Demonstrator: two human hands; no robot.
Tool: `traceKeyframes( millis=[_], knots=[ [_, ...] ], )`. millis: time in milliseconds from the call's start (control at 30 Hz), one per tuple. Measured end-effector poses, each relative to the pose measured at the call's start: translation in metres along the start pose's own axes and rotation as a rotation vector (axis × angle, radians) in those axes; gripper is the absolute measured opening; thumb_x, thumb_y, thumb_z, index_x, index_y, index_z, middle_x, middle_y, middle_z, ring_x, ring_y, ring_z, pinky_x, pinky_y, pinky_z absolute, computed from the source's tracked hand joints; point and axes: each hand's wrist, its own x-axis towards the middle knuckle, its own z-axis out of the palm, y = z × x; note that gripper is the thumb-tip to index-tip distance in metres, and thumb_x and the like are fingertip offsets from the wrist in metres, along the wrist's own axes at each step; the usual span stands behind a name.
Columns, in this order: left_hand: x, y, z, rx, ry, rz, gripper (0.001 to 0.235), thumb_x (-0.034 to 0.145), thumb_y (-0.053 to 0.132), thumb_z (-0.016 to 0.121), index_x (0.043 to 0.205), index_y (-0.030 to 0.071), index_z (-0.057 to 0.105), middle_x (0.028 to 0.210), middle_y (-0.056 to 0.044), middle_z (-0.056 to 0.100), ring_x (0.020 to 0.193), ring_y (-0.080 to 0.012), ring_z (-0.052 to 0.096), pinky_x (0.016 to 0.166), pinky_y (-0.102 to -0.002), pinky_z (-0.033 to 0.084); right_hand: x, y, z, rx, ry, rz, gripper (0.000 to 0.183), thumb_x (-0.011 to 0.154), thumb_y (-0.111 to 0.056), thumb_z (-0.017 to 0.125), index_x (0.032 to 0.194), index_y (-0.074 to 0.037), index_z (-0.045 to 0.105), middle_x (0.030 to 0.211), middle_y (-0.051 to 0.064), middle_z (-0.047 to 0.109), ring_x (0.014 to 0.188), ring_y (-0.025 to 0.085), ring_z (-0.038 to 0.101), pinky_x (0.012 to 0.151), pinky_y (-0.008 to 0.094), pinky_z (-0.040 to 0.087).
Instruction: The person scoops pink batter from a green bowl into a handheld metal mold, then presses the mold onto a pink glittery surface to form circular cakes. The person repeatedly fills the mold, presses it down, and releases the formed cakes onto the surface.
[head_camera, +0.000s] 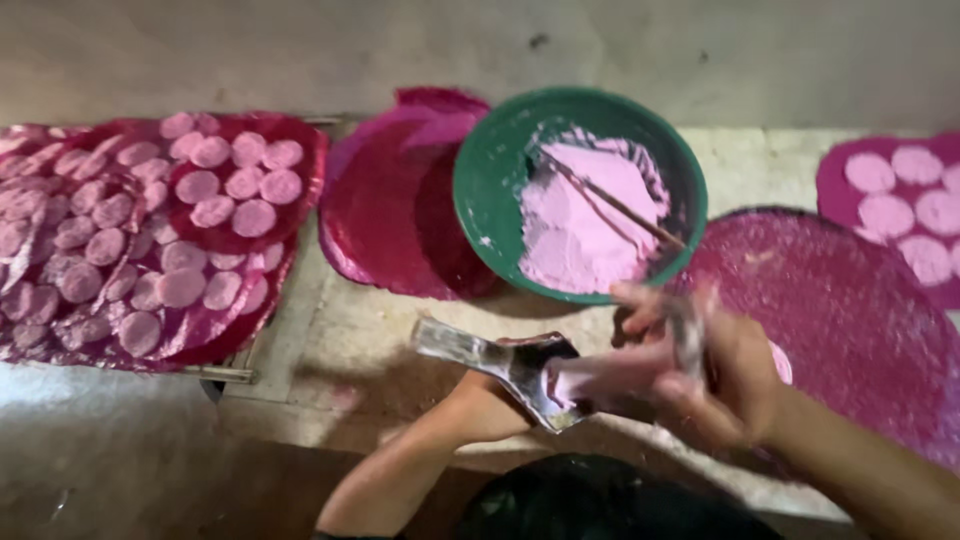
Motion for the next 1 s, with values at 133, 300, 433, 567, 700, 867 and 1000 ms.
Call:
traceKeyframes(
  millis=[133,300,433,567,700,867,1000],
  knots=[
    [-0.003,0.014,0.035,-0.742,-0.174,-0.122,0.042,0.087,0.013,0.079,0.126,0.005,0.064,0.115,-0.009,0.071,0.103,-0.0189,0.068,0.089,-0.037,0.058,-0.031,-0.024,0.011,-0.254,-0.033,-0.413,0.055,0.098,-0.018,0.068,0.145,-0.012,0.04,0.143,0.029,0.057,0.127,0.043,0.066,0.101,0.045,0.06],
    [0.016,0.016,0.079,-0.232,-0.198,-0.052,0.045,0.087,0.018,0.074,0.13,0.012,0.063,0.125,-0.006,0.07,0.112,-0.0154,0.068,0.097,-0.033,0.056,-0.059,-0.029,0.02,-0.226,-0.004,-0.103,0.061,0.097,-0.02,0.067,0.151,-0.008,0.041,0.147,0.027,0.058,0.131,0.04,0.065,0.113,0.05,0.053],
    [0.06,0.037,0.081,-0.275,-0.381,-0.05,0.043,0.09,0.02,0.075,0.13,0.01,0.065,0.129,-0.007,0.069,0.119,-0.0184,0.066,0.098,-0.035,0.054,-0.09,-0.001,-0.011,0.019,-0.004,0.198,0.086,0.099,-0.042,0.062,0.16,-0.001,0.018,0.162,0.029,0.032,0.151,0.044,0.033,0.124,0.052,0.024],
    [0.106,0.078,0.085,-0.271,-0.299,0.005,0.058,0.087,0.024,0.079,0.139,0.009,0.059,0.135,-0.009,0.067,0.125,-0.0194,0.064,0.104,-0.034,0.053,-0.155,0.038,-0.088,0.845,-0.424,0.747,0.09,0.102,-0.06,0.053,0.159,0.004,0.028,0.156,0.027,0.045,0.145,0.033,0.045,0.12,0.045,0.034],
    [0.155,0.089,0.089,-1.065,-0.374,0.443,0.108,0.075,0.051,0.09,0.159,0.013,0.032,0.153,-0.007,0.046,0.138,-0.0209,0.047,0.117,-0.039,0.041,-0.223,0.063,-0.141,1.319,-0.347,0.919,0.089,0.098,-0.065,0.043,0.153,0.004,0.038,0.137,0.019,0.06,0.126,0.03,0.059,0.11,0.047,0.045],
    [0.233,0.081,0.177,-1.712,-0.312,0.629,0.075,0.092,0.058,0.069,0.147,0.011,0.05,0.128,-0.007,0.059,0.134,-0.0251,0.053,0.124,-0.047,0.038,-0.248,0.076,-0.188,1.059,-0.377,1.343,0.082,0.094,-0.066,0.032,0.143,-0.002,0.051,0.116,0.02,0.071,0.107,0.032,0.068,0.099,0.047,0.052],
    [0.266,0.055,0.216,-1.878,-0.056,0.553,0.04,0.108,0.047,0.053,0.118,0.009,0.059,0.103,-0.004,0.057,0.106,-0.0216,0.056,0.117,-0.047,0.039,-0.239,0.102,-0.222,0.397,-0.547,1.451,0.089,0.091,-0.073,0.012,0.134,-0.011,0.058,0.107,0.014,0.075,0.106,0.023,0.072,0.095,0.04,0.057]
  ],
)
